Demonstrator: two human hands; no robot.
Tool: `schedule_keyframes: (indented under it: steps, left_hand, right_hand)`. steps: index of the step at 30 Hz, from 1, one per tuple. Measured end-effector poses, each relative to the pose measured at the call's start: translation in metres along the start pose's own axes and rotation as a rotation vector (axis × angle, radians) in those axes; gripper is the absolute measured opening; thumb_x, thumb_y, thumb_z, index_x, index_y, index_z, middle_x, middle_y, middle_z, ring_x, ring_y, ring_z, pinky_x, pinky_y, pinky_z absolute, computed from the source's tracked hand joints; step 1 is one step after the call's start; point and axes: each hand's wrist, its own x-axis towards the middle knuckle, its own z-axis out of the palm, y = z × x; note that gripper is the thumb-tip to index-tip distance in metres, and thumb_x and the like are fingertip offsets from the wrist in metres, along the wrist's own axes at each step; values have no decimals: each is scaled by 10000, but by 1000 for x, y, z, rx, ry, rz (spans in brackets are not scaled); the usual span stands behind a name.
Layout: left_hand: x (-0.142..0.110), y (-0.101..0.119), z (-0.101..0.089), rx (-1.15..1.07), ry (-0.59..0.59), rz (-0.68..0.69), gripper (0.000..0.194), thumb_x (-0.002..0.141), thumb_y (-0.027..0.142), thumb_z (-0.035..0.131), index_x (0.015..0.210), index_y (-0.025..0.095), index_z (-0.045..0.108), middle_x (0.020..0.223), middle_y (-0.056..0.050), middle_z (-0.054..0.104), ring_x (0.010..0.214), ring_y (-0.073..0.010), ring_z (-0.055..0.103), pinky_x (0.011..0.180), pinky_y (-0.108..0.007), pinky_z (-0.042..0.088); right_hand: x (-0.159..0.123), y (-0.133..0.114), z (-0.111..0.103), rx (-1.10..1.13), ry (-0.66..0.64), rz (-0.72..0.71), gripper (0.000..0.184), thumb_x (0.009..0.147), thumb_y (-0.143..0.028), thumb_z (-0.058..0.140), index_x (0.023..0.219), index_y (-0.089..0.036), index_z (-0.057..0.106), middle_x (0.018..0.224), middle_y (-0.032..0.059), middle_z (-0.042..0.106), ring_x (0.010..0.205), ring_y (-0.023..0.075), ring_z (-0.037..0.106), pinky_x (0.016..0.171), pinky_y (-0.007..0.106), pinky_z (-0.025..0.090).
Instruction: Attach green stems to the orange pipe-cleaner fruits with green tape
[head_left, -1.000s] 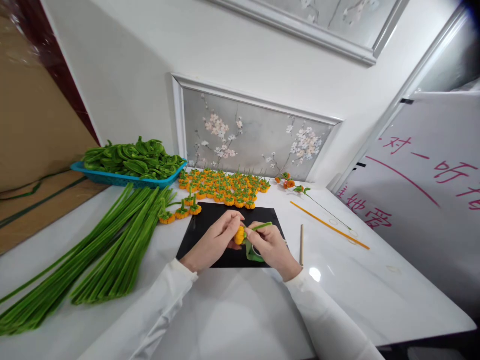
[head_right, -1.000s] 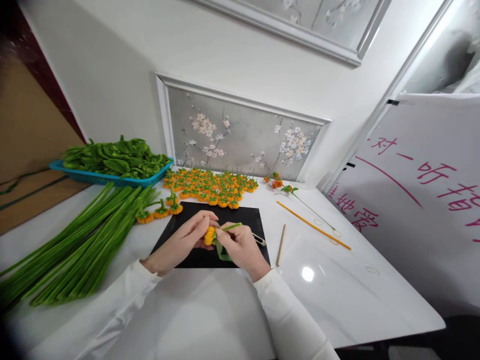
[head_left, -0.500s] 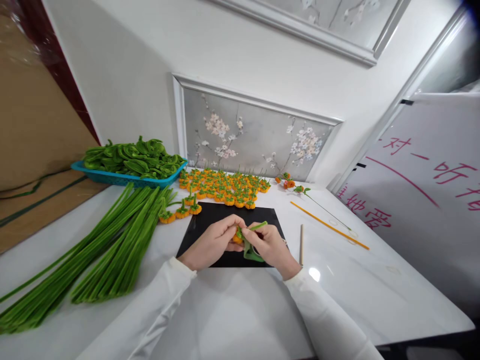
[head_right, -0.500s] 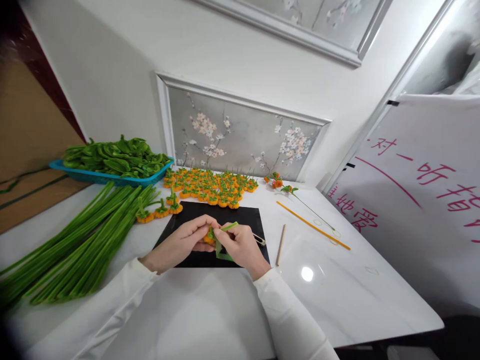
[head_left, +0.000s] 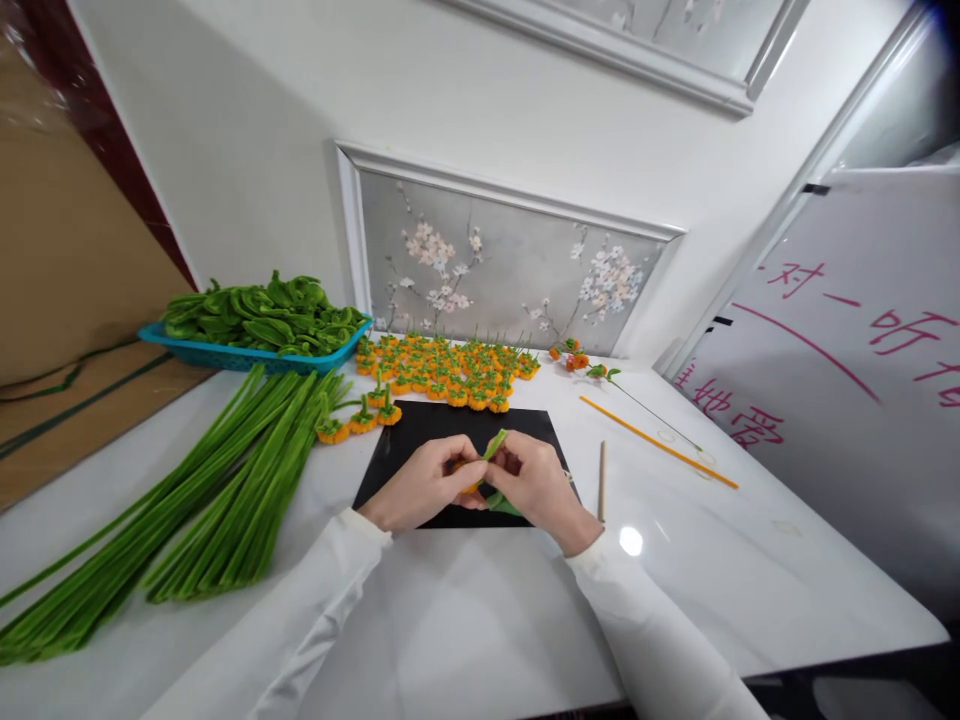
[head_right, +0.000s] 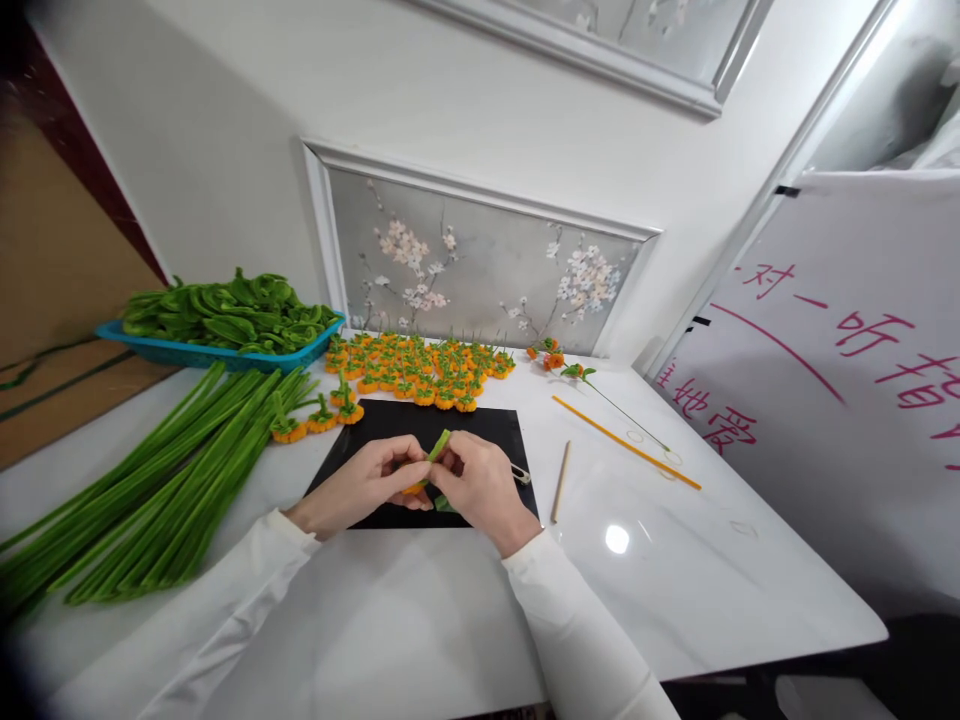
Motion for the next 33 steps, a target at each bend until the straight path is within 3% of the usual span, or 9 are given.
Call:
schedule_keyframes:
  steps: [1,7,10,13,18,23,27,29,33]
  left_hand:
    - [0,0,0,-9,-2,-23,271,713,369,661,685,159,492,651,36,556,619,-153,659,648,-299,554]
    - [1,1,-4,-61,10,-128,282,721,366,662,666,153,486,602,31,565,545,-109,628,535,-206,499]
    - [1,2,-10,15,89,-68,288,761,396,625,686,144,508,604,21,563,553,-101,614,521,-191,483]
    - [2,2,-16,106,158,-25,298,782,424,598,712,143,524,611,19,555,589,-123,630,518,-201,489]
    - [1,0,-19,75,117,-31,292,746,432,640,762,147,576,734,-12,614,700,-152,656,600,-245,531]
    - [0,0,-19,44,42,-58,279,711,415,682,735,150,597,718,-15,630,669,-133,622,622,-255,535]
    - [1,-1,-17,77,-2,-46,279,702,404,682,682,142,588,689,-16,602,667,-140,599,605,-260,532]
    - [2,-2,-17,99,-15,-42,269,710,401,670,693,142,600,683,-12,596,661,-134,586,597,-249,525]
    - [2,-1,-16,141,-23,-45,272,712,401,663,681,136,615,695,-10,602,617,-111,563,562,-219,501]
  right_hand:
    - [0,0,0,56,-11,16,57,729,-197,607,779,-194,578,658,-25,543,584,112,482,535,217,378]
    - [1,6,-3,514,-206,45,538,690,-250,696,1176,-222,467,812,-19,570,676,114,549,618,232,464]
    - [4,9,-8,612,-186,50,528,746,-279,648,1229,-220,443,928,24,589,769,127,582,689,257,480]
    - [5,13,-14,455,-100,4,357,839,-251,529,1192,-206,496,950,45,620,835,145,598,745,281,470]
    - [2,21,-18,-80,-307,-145,201,818,-112,521,902,-213,673,828,35,696,785,175,597,751,304,436]
    - [1,25,-31,-272,-266,-100,196,773,-69,545,702,-208,663,676,22,667,671,165,544,711,305,407]
    - [0,13,-27,77,-119,-31,87,855,-219,522,833,-195,603,794,24,637,720,146,560,668,273,434]
    - [-2,5,-17,347,-207,26,139,851,-318,548,913,-195,534,803,2,600,673,117,556,605,240,445]
    - [-6,-4,2,530,-370,125,252,795,-364,627,901,-191,477,740,-30,543,614,97,542,542,215,442]
